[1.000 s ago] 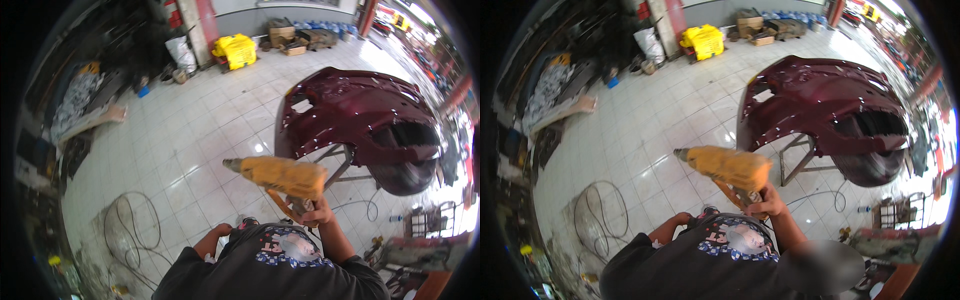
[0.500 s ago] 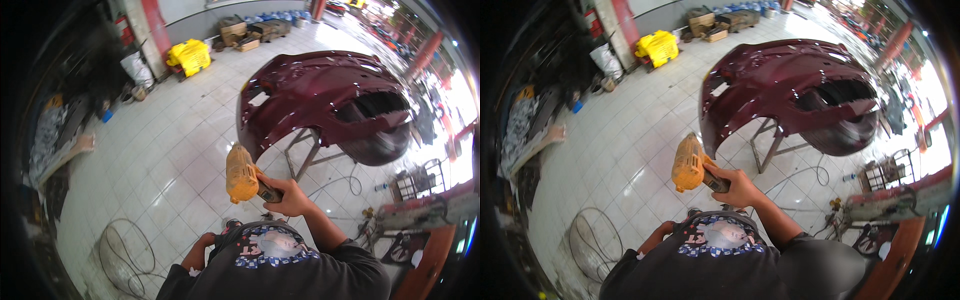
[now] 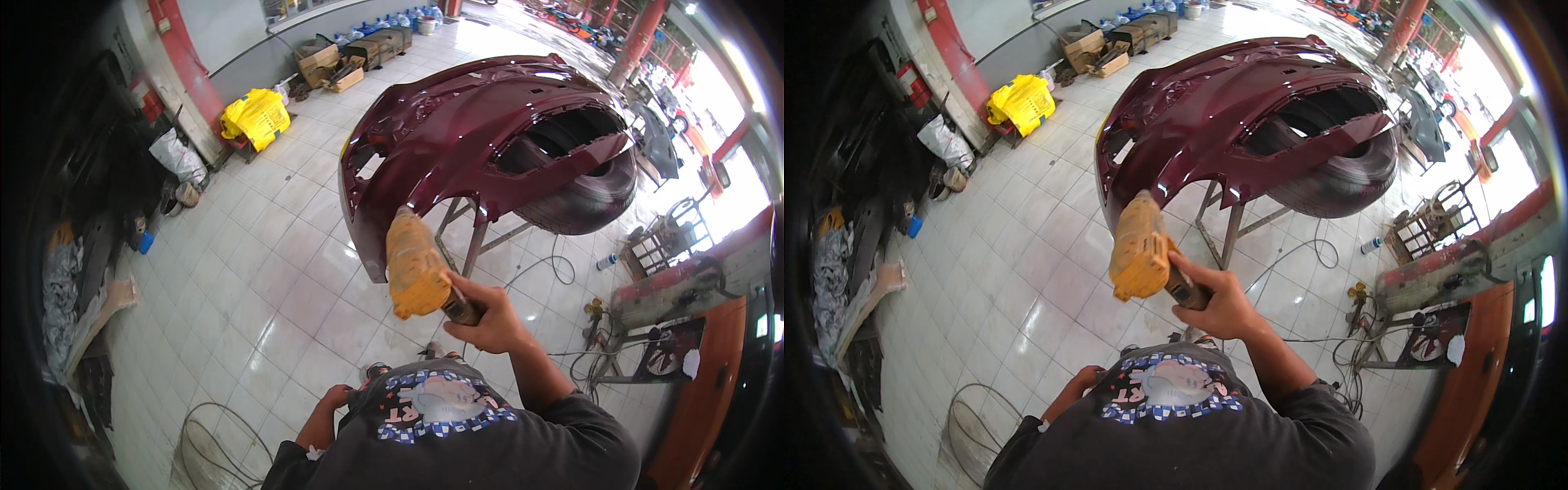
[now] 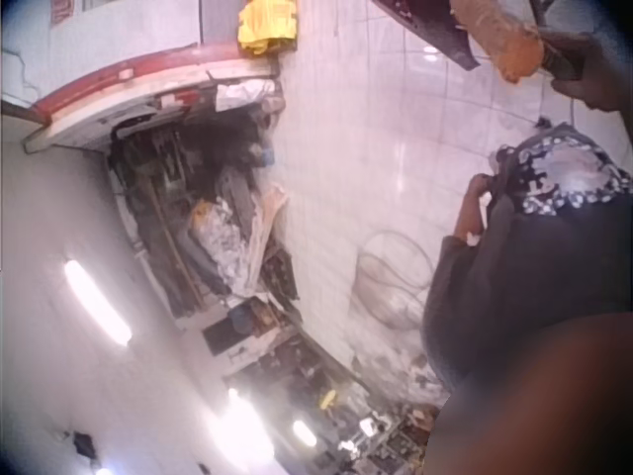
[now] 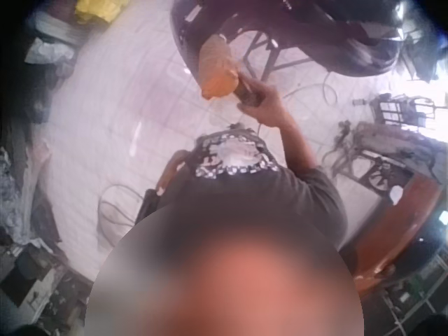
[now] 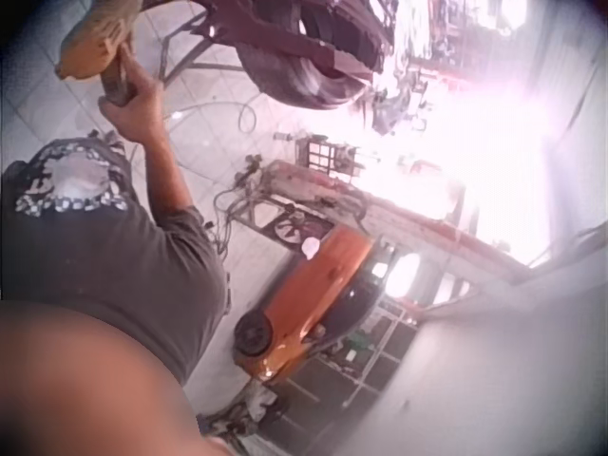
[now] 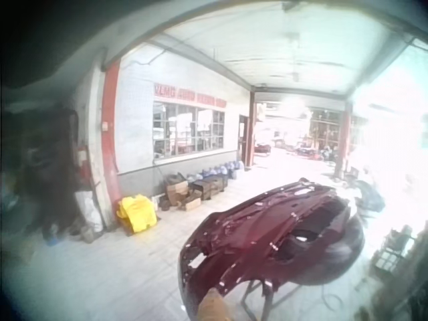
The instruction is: The person uses a yellow heat gun to apply heat to a maroon car bumper mounted on a tire stand. The person moves the heat gun along the bumper's surface, focusing on different areas while standing in a workshop.
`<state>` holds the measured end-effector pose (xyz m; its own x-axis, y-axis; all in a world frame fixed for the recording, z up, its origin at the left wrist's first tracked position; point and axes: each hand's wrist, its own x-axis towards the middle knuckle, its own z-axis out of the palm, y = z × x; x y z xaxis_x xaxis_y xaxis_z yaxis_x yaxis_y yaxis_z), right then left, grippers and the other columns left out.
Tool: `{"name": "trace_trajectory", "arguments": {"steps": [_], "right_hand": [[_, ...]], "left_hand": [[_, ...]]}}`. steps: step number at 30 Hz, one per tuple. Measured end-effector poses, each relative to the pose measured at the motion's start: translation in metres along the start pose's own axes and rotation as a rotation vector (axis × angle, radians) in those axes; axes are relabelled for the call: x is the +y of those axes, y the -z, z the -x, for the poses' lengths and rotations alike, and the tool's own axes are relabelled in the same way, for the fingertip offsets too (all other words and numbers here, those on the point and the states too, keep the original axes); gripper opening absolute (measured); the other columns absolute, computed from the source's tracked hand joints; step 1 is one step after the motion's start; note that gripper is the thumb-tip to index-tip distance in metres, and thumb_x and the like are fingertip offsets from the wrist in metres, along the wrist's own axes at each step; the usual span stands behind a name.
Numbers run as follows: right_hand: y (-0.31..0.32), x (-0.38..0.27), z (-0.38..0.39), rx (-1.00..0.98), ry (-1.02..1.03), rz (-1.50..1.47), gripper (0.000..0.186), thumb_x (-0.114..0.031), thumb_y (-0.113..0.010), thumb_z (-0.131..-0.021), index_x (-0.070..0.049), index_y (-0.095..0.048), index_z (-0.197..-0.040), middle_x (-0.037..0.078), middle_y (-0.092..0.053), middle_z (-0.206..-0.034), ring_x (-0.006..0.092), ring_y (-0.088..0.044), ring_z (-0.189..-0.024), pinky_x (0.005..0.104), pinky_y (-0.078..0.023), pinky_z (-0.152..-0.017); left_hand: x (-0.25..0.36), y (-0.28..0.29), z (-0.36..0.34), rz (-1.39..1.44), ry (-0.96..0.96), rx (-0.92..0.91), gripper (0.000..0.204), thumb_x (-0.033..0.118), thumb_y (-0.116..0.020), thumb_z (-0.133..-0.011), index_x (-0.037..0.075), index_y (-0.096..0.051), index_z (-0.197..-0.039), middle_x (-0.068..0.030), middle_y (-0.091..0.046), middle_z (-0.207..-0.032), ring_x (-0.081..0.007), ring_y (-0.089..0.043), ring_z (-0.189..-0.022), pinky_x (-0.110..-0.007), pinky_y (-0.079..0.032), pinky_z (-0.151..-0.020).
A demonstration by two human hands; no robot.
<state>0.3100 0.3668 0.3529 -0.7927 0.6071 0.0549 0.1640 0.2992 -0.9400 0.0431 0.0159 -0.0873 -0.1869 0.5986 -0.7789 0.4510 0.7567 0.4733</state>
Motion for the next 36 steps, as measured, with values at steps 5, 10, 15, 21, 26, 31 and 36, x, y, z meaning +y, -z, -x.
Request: {"name": "trace_trajectory", "arguments": {"steps": [5,10,15,21,26,31,36], "right_hand": [[-0.016,0.007,0.003,0.085,0.147,0.068,0.081,0.001,-0.075,-0.069,-0.005,-0.05,-0.145,0.015,-0.071,-0.106,0.0156,-0.068,-0.088,0.0263,-0.051,-0.081],[-0.023,0.007,0.004,0.086,0.179,0.106,0.08,0.002,-0.074,-0.07,-0.004,-0.049,-0.146,0.02,-0.07,-0.113,0.0258,-0.07,-0.098,0.0302,-0.051,-0.089],[-0.034,0.01,0.009,0.011,0.142,0.094,0.076,0.0,-0.07,-0.072,-0.008,-0.051,-0.145,0.02,-0.068,-0.112,0.0339,-0.069,-0.097,0.0348,-0.053,-0.087],[-0.043,0.008,0.011,-0.061,0.139,0.069,0.076,-0.001,-0.069,-0.073,-0.009,-0.049,-0.146,0.019,-0.068,-0.114,0.0368,-0.068,-0.101,0.0383,-0.053,-0.088],[-0.047,0.01,0.011,-0.07,0.138,0.083,0.077,-0.001,-0.069,-0.072,-0.01,-0.048,-0.147,0.019,-0.066,-0.116,0.038,-0.066,-0.103,0.0402,-0.053,-0.089],[-0.054,0.015,0.011,-0.081,0.159,0.089,0.077,0.002,-0.071,-0.071,-0.004,-0.05,-0.144,0.02,-0.068,-0.115,0.0341,-0.07,-0.1,0.0349,-0.053,-0.088],[-0.061,0.018,0.013,-0.134,0.15,0.079,0.077,-0.001,-0.072,-0.071,-0.005,-0.05,-0.145,0.021,-0.068,-0.113,0.0344,-0.07,-0.097,0.0359,-0.054,-0.086]], "left_hand": [[0.021,0.014,-0.013,-0.088,-0.104,-0.033,0.042,0.044,-0.061,-0.091,0.01,-0.074,-0.112,-0.016,-0.071,-0.115,-0.0335,-0.066,-0.108,-0.041,-0.051,-0.093],[0.011,0.011,-0.01,0.013,-0.055,-0.058,0.049,0.05,-0.062,-0.091,0.008,-0.074,-0.112,-0.0172,-0.072,-0.112,-0.0319,-0.068,-0.105,-0.04,-0.052,-0.091],[0.018,0.012,0.0,0.03,-0.034,-0.024,0.05,0.05,-0.066,-0.09,0.006,-0.073,-0.113,-0.0173,-0.073,-0.11,-0.0304,-0.069,-0.103,-0.039,-0.053,-0.089],[0.005,0.009,0.016,-0.021,0.011,0.004,0.05,0.049,-0.069,-0.088,0.006,-0.073,-0.114,-0.0169,-0.073,-0.111,-0.0304,-0.069,-0.104,-0.039,-0.053,-0.09],[0.016,0.003,0.021,0.054,0.022,-0.014,0.05,0.048,-0.069,-0.088,0.006,-0.073,-0.114,-0.0169,-0.073,-0.108,-0.0302,-0.07,-0.101,-0.039,-0.054,-0.088],[0.005,-0.008,0.023,0.108,0.071,-0.012,0.049,0.048,-0.068,-0.088,0.007,-0.074,-0.114,-0.0167,-0.074,-0.105,-0.0298,-0.071,-0.097,-0.039,-0.055,-0.085],[-0.01,-0.019,0.019,0.053,0.021,0.019,0.047,0.048,-0.067,-0.088,0.01,-0.074,-0.114,-0.0161,-0.074,-0.105,-0.0292,-0.071,-0.096,-0.039,-0.055,-0.084]]}}
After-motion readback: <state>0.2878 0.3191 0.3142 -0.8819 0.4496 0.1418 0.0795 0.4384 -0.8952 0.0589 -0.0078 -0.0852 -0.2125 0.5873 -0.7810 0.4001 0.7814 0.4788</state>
